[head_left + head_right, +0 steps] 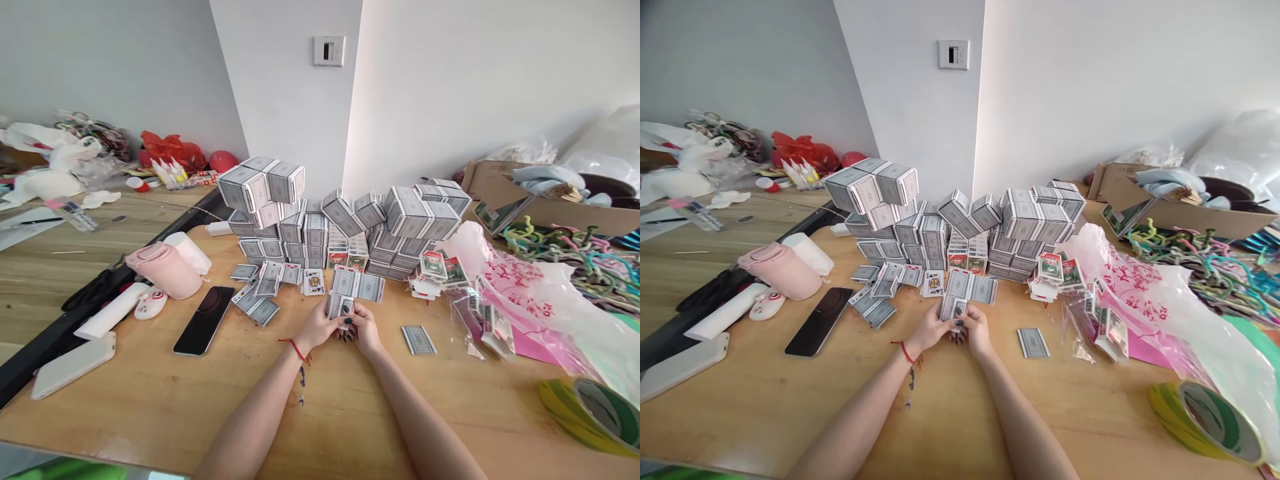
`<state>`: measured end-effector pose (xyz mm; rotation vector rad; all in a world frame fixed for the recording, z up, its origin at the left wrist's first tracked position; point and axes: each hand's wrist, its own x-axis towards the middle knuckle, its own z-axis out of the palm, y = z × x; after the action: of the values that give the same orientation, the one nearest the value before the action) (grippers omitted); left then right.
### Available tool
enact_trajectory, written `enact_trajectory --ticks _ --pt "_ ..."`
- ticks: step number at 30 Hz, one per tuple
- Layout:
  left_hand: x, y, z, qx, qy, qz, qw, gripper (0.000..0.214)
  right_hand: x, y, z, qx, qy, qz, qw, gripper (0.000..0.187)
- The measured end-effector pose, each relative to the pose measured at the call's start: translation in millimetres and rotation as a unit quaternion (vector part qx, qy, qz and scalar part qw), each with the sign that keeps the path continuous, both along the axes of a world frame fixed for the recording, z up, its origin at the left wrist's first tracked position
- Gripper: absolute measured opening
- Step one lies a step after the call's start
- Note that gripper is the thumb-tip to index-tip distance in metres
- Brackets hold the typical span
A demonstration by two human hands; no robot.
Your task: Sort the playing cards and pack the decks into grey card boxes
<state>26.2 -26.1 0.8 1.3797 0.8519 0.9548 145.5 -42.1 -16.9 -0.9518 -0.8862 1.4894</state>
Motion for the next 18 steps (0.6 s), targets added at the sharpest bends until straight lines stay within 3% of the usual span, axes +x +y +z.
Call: enact_trajectory --ticks 5,11,18 --pt "-0.5 4.2 -3.6 -0.021 0.009 -0.041 0.999 0.031 10.5 5.6 -0.9 0.016 -0.009 0.045 0.999 0.030" --pt "-1.4 2.4 -2.8 -0.012 0.038 -0.063 0.997 0.031 20.0 7.8 2.7 0.023 -0.088 0.023 0.996 0.036" --pt "-0.7 -0.8 -0.2 -0.012 0.059 -0.036 0.998 0.026 16.3 6.0 4.3 0.048 -0.164 -0.013 0.985 0.037"
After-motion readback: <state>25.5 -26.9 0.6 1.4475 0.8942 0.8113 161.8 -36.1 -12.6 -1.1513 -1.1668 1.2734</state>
